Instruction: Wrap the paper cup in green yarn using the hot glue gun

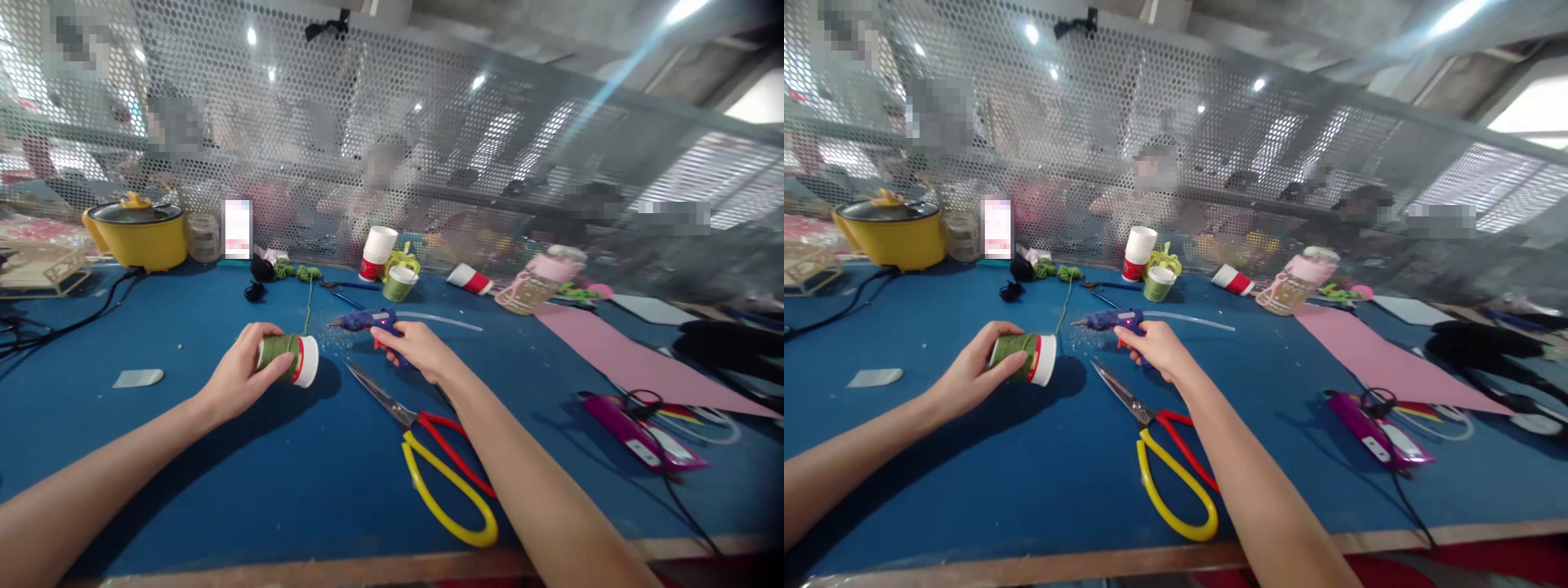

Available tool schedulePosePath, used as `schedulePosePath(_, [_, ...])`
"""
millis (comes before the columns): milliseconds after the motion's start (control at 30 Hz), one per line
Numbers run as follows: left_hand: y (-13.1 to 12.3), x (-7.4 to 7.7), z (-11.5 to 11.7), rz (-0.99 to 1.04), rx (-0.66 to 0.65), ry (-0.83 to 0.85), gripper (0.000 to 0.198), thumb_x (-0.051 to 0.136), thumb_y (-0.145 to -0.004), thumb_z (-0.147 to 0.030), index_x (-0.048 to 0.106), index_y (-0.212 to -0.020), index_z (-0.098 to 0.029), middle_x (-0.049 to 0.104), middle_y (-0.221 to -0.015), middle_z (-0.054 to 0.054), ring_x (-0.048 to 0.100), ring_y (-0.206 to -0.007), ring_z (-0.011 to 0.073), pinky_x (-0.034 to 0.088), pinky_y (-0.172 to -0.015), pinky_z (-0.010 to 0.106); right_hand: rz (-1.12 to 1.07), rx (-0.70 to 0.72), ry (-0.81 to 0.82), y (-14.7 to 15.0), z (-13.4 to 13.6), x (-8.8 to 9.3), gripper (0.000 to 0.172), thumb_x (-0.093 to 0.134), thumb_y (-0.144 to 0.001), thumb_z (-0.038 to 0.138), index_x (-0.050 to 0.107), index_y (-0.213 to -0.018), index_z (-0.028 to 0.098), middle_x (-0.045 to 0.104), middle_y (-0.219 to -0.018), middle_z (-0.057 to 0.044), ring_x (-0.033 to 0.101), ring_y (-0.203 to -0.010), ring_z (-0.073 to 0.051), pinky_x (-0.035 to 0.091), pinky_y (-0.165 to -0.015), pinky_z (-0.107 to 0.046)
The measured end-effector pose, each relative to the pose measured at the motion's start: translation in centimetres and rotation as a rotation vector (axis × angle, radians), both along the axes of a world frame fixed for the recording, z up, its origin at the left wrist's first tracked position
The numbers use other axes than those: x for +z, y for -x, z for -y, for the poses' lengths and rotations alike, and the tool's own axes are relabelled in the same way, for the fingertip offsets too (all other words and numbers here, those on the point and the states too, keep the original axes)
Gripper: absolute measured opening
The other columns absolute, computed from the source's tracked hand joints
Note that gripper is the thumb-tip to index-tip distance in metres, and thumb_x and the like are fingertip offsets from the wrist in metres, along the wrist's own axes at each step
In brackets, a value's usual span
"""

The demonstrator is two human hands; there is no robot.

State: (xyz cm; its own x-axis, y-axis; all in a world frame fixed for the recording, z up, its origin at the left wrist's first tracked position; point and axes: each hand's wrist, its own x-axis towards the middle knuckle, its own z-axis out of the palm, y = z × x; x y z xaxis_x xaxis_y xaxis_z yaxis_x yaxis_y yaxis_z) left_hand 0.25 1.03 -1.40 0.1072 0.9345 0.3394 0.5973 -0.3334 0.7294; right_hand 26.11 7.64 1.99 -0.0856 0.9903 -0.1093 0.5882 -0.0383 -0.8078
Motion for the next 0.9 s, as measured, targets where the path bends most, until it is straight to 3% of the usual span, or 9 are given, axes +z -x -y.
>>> schedulePosePath(167, [0.0, 0.0, 0.0, -0.028, -0.007, -0.049, 0.029, 0.047, -0.08, -0.039, 0.045, -0.101, -0.018, 0.051, -0.094, 0.005, 0.052, -0.081, 0.0178, 0.043, -0.069, 0.031, 0.215, -0.082, -0.054, -1.1, -1.8, -1.7, 0.035, 0.054, -0.075, 0.045, 0.049, -0.056, 0.016, 0.052, -0.046, 0.0, 0.05, -0.04, -0.01, 0.038, -0.042, -0.022])
schedulePosePath(267, [0.0, 0.1, 0.1, -0.043, -0.017, -0.054, 0.029, 0.046, -0.081, -0.039, 0.045, -0.102, -0.018, 0.05, -0.093, 0.005, 0.051, -0.08, 0.0173, 0.043, -0.071, 0.031, 0.355, -0.107, -0.138, -1.4, -2.2, -1.8, 0.038, 0.058, -0.071, 0.044, 0.047, -0.047, 0.017, 0.053, -0.047, -0.003, 0.056, -0.051, -0.016, 0.038, -0.049, -0.025])
schedulePosePath(400, [-0.2, 0.2, 0.3, -0.062, -0.043, -0.08, 0.028, 0.047, -0.081, -0.037, 0.045, -0.102, -0.018, 0.049, -0.094, 0.005, 0.051, -0.081, 0.0174, 0.043, -0.073, 0.032, 0.499, -0.16, -0.296, -0.3, -1.7, -0.6, 0.029, 0.064, -0.068, 0.033, 0.051, -0.047, 0.018, 0.06, -0.065, -0.01, 0.058, -0.08, -0.024, 0.038, -0.063, -0.029])
schedulePosePath(467, [-0.3, 0.3, 0.5, -0.072, -0.07, -0.105, 0.027, 0.048, -0.081, -0.035, 0.045, -0.102, -0.018, 0.049, -0.095, 0.005, 0.051, -0.083, 0.0178, 0.043, -0.074, 0.033, 0.518, -0.11, -0.363, 1.1, -1.1, 0.5, 0.024, 0.062, -0.071, 0.034, 0.057, -0.054, 0.018, 0.062, -0.073, -0.01, 0.056, -0.082, -0.023, 0.038, -0.065, -0.029])
schedulePosePath(500, [-0.3, 0.4, 0.6, -0.078, -0.087, -0.116, 0.027, 0.048, -0.081, -0.034, 0.045, -0.102, -0.018, 0.049, -0.095, 0.005, 0.051, -0.084, 0.018, 0.043, -0.075, 0.033, 0.516, -0.006, -0.395, 2.0, -0.8, 1.0, 0.028, 0.057, -0.075, 0.039, 0.06, -0.057, 0.018, 0.062, -0.072, -0.01, 0.057, -0.076, -0.022, 0.037, -0.063, -0.029])
schedulePosePath(600, [-0.5, 0.6, 0.8, -0.097, -0.13, -0.144, 0.026, 0.049, -0.08, -0.032, 0.044, -0.102, -0.018, 0.049, -0.096, 0.006, 0.051, -0.087, 0.0185, 0.043, -0.077, 0.033, 0.322, 0.294, -0.342, 5.0, 0.0, 2.3, 0.045, 0.039, -0.083, 0.05, 0.066, -0.067, 0.018, 0.064, -0.07, -0.007, 0.056, -0.065, -0.017, 0.038, -0.061, -0.028])
schedulePosePath(733, [-0.4, 0.5, 1.0, -0.11, -0.172, -0.182, 0.026, 0.05, -0.08, -0.03, 0.042, -0.102, -0.018, 0.048, -0.098, 0.007, 0.051, -0.089, 0.0187, 0.043, -0.079, 0.032, 0.162, 0.452, -0.141, 8.3, 0.2, 2.3, 0.054, 0.037, -0.08, 0.058, 0.066, -0.062, 0.015, 0.063, -0.066, -0.006, 0.055, -0.062, -0.014, 0.038, -0.062, -0.026])
schedulePosePath(800, [-0.4, 0.4, 1.0, -0.107, -0.186, -0.196, 0.027, 0.05, -0.08, -0.029, 0.042, -0.103, -0.019, 0.047, -0.099, 0.007, 0.051, -0.091, 0.019, 0.043, -0.08, 0.033, 0.06, 0.502, -0.06, 9.2, 0.2, 1.7, 0.048, 0.045, -0.076, 0.057, 0.064, -0.062, 0.015, 0.059, -0.058, -0.002, 0.05, -0.055, -0.011, 0.036, -0.055, -0.024])
schedulePosePath(900, [-0.4, 0.4, 1.0, -0.096, -0.197, -0.176, 0.027, 0.051, -0.079, -0.03, 0.042, -0.102, -0.02, 0.048, -0.099, 0.007, 0.051, -0.091, 0.0195, 0.043, -0.081, 0.034, -0.144, 0.445, -0.069, 9.6, 0.3, 1.0, 0.035, 0.058, -0.069, 0.049, 0.061, -0.067, 0.015, 0.052, -0.053, 0.003, 0.041, -0.047, -0.008, 0.031, -0.048, -0.022])
